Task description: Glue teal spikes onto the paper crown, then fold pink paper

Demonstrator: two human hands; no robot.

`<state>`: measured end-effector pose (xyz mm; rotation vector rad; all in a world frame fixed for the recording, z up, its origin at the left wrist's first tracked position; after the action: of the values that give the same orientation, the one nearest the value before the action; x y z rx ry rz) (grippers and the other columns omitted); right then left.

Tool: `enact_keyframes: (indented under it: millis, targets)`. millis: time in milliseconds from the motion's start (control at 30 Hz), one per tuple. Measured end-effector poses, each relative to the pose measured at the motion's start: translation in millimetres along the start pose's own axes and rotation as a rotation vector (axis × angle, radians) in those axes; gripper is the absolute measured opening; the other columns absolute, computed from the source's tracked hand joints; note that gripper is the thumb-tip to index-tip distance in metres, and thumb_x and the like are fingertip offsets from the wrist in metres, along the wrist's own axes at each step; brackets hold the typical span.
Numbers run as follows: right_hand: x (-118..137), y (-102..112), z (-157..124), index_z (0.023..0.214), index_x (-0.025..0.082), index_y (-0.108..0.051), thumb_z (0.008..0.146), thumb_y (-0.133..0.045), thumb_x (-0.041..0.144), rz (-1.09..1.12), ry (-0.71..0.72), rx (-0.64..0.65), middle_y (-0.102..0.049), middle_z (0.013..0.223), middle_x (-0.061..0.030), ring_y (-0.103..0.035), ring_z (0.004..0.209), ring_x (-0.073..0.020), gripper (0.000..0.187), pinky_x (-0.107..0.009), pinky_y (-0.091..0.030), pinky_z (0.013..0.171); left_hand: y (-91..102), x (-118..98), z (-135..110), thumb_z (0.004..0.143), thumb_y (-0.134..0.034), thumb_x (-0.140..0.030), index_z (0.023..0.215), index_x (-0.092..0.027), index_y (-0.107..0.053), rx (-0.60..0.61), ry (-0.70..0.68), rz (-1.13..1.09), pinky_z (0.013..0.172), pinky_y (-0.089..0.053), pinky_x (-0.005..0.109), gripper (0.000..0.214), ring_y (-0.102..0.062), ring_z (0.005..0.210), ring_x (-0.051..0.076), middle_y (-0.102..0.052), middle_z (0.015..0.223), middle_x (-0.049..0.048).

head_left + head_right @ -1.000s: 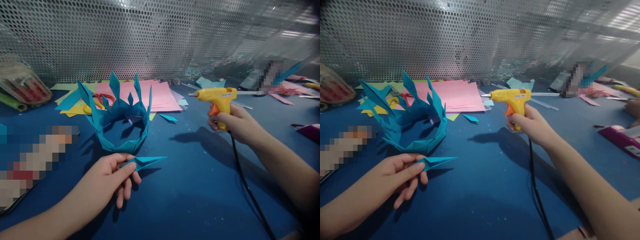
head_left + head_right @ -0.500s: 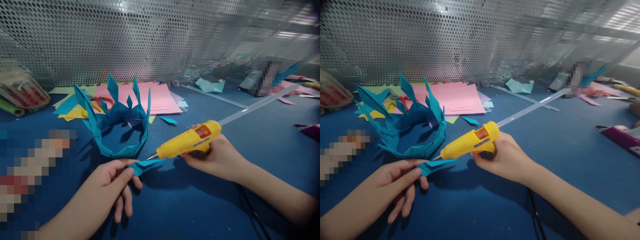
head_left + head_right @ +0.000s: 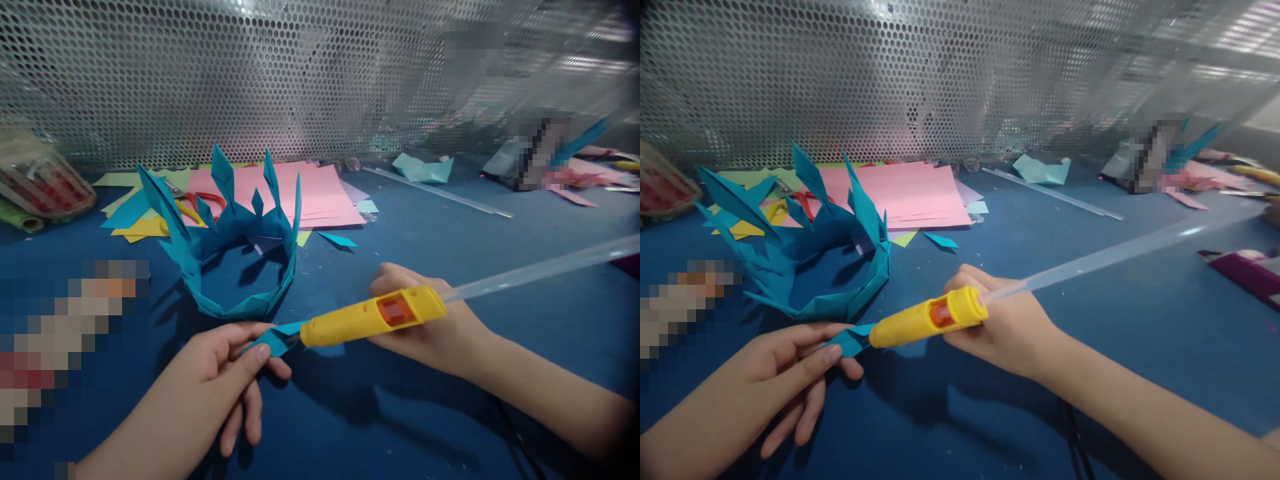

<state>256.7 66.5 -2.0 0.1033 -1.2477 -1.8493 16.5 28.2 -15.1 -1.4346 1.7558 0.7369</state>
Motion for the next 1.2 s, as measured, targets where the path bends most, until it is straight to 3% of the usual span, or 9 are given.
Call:
enact_keyframes:
  millis: [167, 367, 667, 900, 1200]
  targets:
    - [1.1, 0.8, -2.0, 0.086, 0.024, -0.044, 0.091, -0.056, 0.035, -0.047, 0.067, 0.015, -0.051, 0.072, 0.0039, -0.05, 0.051, -0.0093, 0.017, -0.022, -0.036, 0.047, 1.4, -1.2, 0.1, 0.077, -0.072, -0.037, 0.099, -0.017, -0.067, 0.007, 0.006, 0.031, 0.028, -0.037, 0.012, 0.03, -0.054, 0.034, 0.006, -0.074, 0.084, 0.0068]
    - [2.6, 1.8, -1.2, 0.087, 0.024, -0.041, 0.092, -0.049, 0.028, -0.085, 0.115, 0.021, -0.049, 0.071, 0.0041, -0.048, 0.053, -0.0099, 0.01, -0.022, -0.034, 0.048, 1.3, -2.5, -1.3, 0.081, -0.069, -0.031, 0.102, -0.018, -0.066, -0.002, 0.018, 0.03, 0.029, -0.038, 0.01, 0.025, -0.055, 0.034, 0.005, -0.074, 0.084, 0.0053]
    - [4.3, 3.6, 0.2, 0.085, 0.024, -0.041, 0.092, -0.046, 0.027, -0.103, 0.141, 0.011, -0.049, 0.069, 0.0034, -0.047, 0.052, -0.01, 0.009, -0.022, -0.034, 0.047, 1.3, 14.4, 10.7, 0.071, -0.075, -0.041, 0.099, -0.018, -0.066, 0.086, -0.046, -0.086, 0.024, -0.035, 0.011, 0.037, -0.052, 0.028, 0.005, -0.072, 0.074, 0.0003]
    - [4.3, 3.5, -0.5, 0.089, 0.024, -0.045, 0.088, -0.054, 0.028, -0.131, 0.12, -0.04, -0.053, 0.071, 0.0026, -0.052, 0.052, -0.011, 0.01, -0.023, -0.037, 0.046, 2.7, 13.0, 10.2, 0.07, -0.073, -0.047, 0.093, -0.017, -0.067, 0.086, -0.038, -0.019, 0.025, -0.036, 0.012, 0.039, -0.05, 0.028, 0.005, -0.069, 0.07, -0.0005]
    - [4.8, 4.1, 0.7, 0.09, 0.024, -0.047, 0.088, -0.053, 0.026, -0.128, 0.096, -0.058, -0.055, 0.073, 0.0013, -0.054, 0.054, -0.0121, 0.008, -0.023, -0.04, 0.049, -1.4, 7.2, 5.9, 0.074, -0.071, -0.049, 0.083, -0.015, -0.067, 0.125, -0.056, 0.017, 0.027, -0.034, 0.01, 0.035, -0.046, 0.03, 0.003, -0.065, 0.063, -0.0017]
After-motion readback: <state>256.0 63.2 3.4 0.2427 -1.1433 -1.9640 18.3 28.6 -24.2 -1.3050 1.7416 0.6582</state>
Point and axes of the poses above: each hand's wrist, its own z-axis towards the middle knuckle, its own y-axis out of the back of the hand, x = y × z, the point moved 3 cm from there along z, towards the middle knuckle
